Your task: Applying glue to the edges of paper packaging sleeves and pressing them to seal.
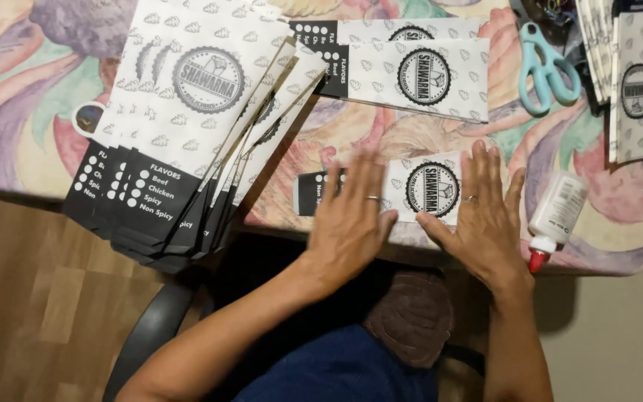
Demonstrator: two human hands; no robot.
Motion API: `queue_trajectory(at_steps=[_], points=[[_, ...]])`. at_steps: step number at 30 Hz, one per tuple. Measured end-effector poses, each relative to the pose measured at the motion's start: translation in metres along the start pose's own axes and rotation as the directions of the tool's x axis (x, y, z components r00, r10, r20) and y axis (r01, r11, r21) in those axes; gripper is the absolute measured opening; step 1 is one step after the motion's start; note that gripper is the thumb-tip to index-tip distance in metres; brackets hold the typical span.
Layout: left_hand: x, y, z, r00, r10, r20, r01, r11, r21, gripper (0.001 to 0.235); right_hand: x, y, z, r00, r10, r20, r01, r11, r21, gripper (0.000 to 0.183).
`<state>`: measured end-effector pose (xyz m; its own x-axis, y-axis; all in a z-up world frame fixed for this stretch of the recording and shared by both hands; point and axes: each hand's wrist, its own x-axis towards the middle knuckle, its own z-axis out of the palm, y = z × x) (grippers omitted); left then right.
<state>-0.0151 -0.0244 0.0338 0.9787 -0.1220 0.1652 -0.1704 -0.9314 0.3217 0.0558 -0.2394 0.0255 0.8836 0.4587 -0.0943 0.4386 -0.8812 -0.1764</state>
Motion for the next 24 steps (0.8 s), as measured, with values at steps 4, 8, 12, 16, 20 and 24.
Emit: queue_trajectory(at_steps=[4,8,12,16,20,24], points=[[-0.017,-0.028,0.010,0.994,-0.106,-0.018,0.104,0.991,-0.084,0.092,0.000,-0.006,-0.014,0.999,0.012,0.033,-0.012,1.000,0.009,0.113],[-0.024,-0.035,0.018,0.991,-0.117,-0.062,0.115,0.993,-0.028,0.110,0.000,-0.012,-0.031,0.985,0.167,0.046,-0.167,0.986,0.004,0.139],[-0.028,-0.039,0.027,0.994,-0.060,-0.086,0.059,0.998,-0.022,0.116,0.004,-0.049,-0.025,0.985,0.157,-0.065,-0.152,0.985,0.079,0.147],[-0.025,-0.042,0.026,0.995,-0.029,-0.100,0.030,0.999,0.012,0.109,0.008,-0.044,-0.011,0.995,-0.100,-0.028,0.101,0.994,0.042,0.130],[-0.027,-0.042,0.028,0.991,-0.011,-0.137,0.008,1.000,-0.028,0.103,0.000,0.001,-0.025,0.974,0.225,-0.020,-0.225,0.974,-0.025,0.127],[-0.028,-0.043,0.026,0.992,-0.004,-0.128,-0.001,0.999,-0.040,0.101,-0.026,-0.034,-0.018,0.993,0.047,-0.111,-0.053,0.997,-0.052,0.137]])
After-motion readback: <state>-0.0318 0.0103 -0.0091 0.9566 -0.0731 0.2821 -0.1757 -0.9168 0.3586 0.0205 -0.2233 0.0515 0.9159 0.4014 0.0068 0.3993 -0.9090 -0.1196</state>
